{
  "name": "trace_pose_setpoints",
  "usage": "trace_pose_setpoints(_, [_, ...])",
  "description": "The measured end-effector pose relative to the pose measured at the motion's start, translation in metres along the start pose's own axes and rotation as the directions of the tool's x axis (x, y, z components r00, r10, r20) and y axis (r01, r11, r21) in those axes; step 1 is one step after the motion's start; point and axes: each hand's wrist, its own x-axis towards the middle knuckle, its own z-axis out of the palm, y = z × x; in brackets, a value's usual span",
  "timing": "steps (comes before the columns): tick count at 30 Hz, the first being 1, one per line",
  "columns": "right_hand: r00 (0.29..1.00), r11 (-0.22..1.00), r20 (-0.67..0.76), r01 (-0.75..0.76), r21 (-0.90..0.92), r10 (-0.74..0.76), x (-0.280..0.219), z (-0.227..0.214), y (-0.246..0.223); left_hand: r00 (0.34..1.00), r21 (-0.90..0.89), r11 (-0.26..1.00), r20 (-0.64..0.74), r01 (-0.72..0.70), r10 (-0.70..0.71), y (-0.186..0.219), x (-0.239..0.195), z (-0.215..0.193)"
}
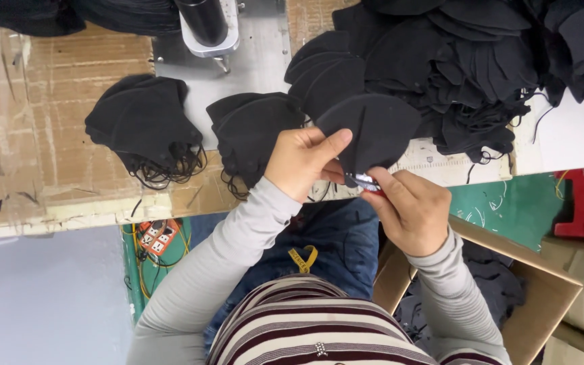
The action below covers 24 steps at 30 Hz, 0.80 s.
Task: Trimming and sorting components of black fabric face masks at a production workstation.
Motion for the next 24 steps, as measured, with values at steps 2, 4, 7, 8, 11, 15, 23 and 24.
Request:
trace_pose_setpoints(2, [0.999, 0.999, 0.035, 0.039, -0.018, -0.038, -0.005, -0.008, 0.004, 1.0, 0.025, 1.0, 0.011, 0.007, -0.008, 0.009, -0.012, 0.009])
trace_pose_setpoints(4, [0.995, 0.996, 0.065, 0.08, -0.036, -0.077, -0.017, -0.019, 0.023, 1.0, 0.054, 0.998, 0.025, 0.012, -0.014, 0.012, -0.029, 0.012])
trace_pose_setpoints(7, [0.92, 0.99, 0.39, -0.021, 0.137, -0.035, -0.039, -0.039, 0.071, 0.683, 0.779, -0.065, 0.584, -0.624, 0.439, 0.005, -0.054, 0.006])
trace_pose_setpoints(8, [0.945, 0.991, 0.301, -0.137, 0.004, 0.13, -0.042, -0.041, 0.084, 0.711, 0.758, -0.023, 0.622, -0.652, 0.327, 0.001, -0.058, -0.001])
trace_pose_setpoints(11, [0.941, 0.947, 0.107, -0.315, -0.066, 0.321, -0.019, -0.024, 0.104, 0.826, 0.847, 0.163, 0.423, -0.506, 0.372, 0.005, -0.055, -0.029])
trace_pose_setpoints(15, [0.984, 0.983, 0.021, -0.179, 0.031, 0.179, 0.066, 0.033, 0.113, 0.723, 0.988, 0.072, 0.049, -0.136, 0.689, -0.006, -0.02, -0.094])
trace_pose_setpoints(23, [0.962, 0.932, 0.186, -0.129, -0.338, 0.2, 0.125, 0.11, 0.16, 0.748, 0.994, 0.065, -0.11, 0.09, 0.655, 0.019, -0.018, -0.089])
trace_pose_setpoints(24, [0.953, 0.909, 0.182, -0.157, -0.386, 0.242, 0.123, 0.109, 0.16, 0.695, 0.996, -0.035, -0.029, 0.078, 0.719, 0.024, -0.022, -0.084])
